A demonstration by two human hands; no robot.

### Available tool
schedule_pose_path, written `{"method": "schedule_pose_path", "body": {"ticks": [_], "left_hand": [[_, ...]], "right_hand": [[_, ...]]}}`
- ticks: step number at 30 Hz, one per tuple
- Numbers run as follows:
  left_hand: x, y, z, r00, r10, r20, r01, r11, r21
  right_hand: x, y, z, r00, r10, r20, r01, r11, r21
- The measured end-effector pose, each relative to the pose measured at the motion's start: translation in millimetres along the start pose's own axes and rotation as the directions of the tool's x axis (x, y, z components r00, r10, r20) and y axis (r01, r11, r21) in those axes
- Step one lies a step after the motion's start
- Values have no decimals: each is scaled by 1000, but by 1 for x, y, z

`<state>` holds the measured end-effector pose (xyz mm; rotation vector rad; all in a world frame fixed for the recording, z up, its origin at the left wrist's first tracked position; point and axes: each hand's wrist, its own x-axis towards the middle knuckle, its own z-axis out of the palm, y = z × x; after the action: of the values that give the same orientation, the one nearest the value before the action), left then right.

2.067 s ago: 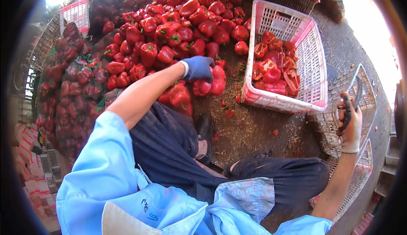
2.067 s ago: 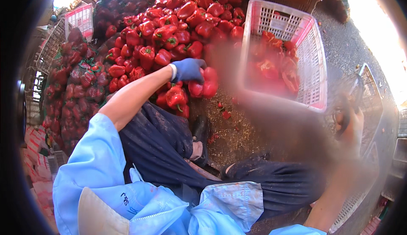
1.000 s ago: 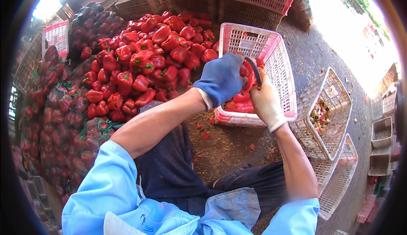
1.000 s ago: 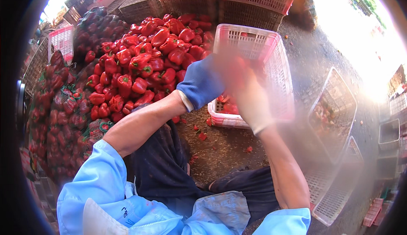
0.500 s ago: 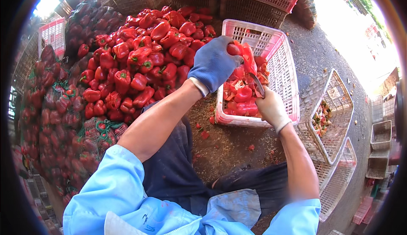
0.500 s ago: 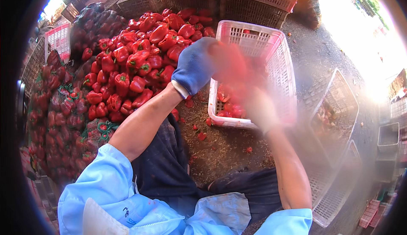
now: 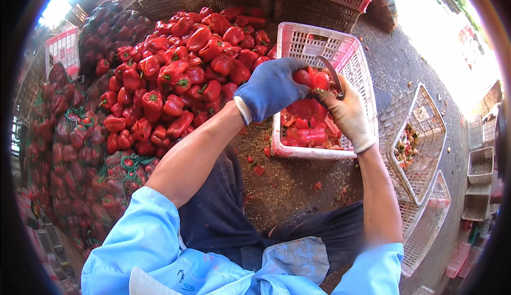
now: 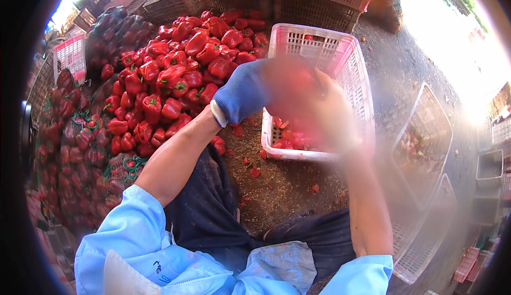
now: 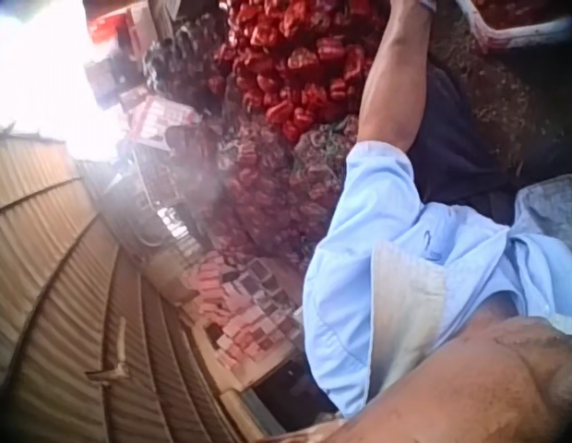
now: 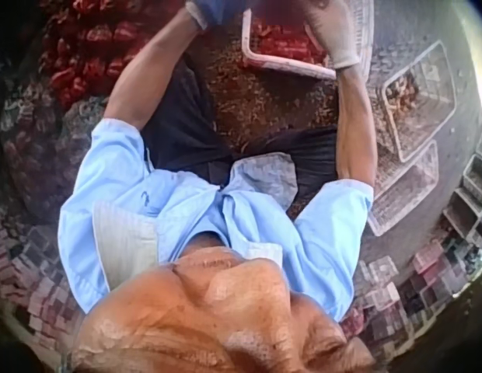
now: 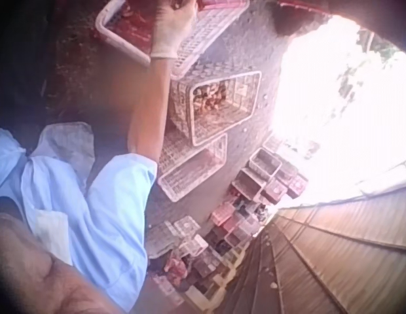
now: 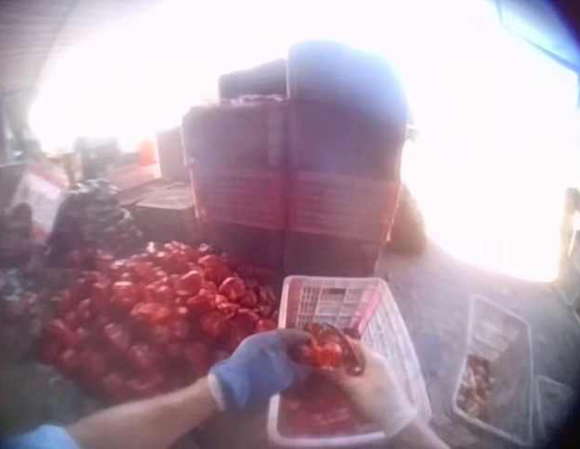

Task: The person removes the stems and cores from red bell peppers using a curved knife and places the processed peppers into a white plastic crate. They reach into a large pile of peppers on the ground to retrieve them one at a time.

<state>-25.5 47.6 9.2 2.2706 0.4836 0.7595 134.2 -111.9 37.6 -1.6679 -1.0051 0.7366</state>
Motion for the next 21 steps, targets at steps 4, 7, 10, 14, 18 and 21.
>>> {"method": "schedule_pose_path", "body": {"ticks": [4, 7, 10, 14, 18, 21], "left_hand": [[-8, 10, -3, 996, -82, 28, 87, 939, -333], [-10, 19, -3, 999, -48, 24, 54, 890, -453], [-10, 20, -2, 996, 71, -45, -83, 907, -412], [-6, 32, -2, 965, -40, -259, -152, 721, -676], [6, 25, -25, 954, -214, -210, 12, 727, -687], [7, 13, -29, 926, -362, -108, 178, 670, -721]], "right_hand": [[-3, -7, -8, 987, 158, 0, -157, 983, 92], [0, 10, -14, 968, 249, -29, -235, 941, 244], [7, 31, -21, 939, 341, -50, -308, 895, 321], [22, 135, -61, 921, 389, 15, -389, 919, 68], [5, 140, -68, 972, 232, -22, -224, 905, -361], [10, 121, -52, 987, 123, -108, -158, 880, -448]]}}
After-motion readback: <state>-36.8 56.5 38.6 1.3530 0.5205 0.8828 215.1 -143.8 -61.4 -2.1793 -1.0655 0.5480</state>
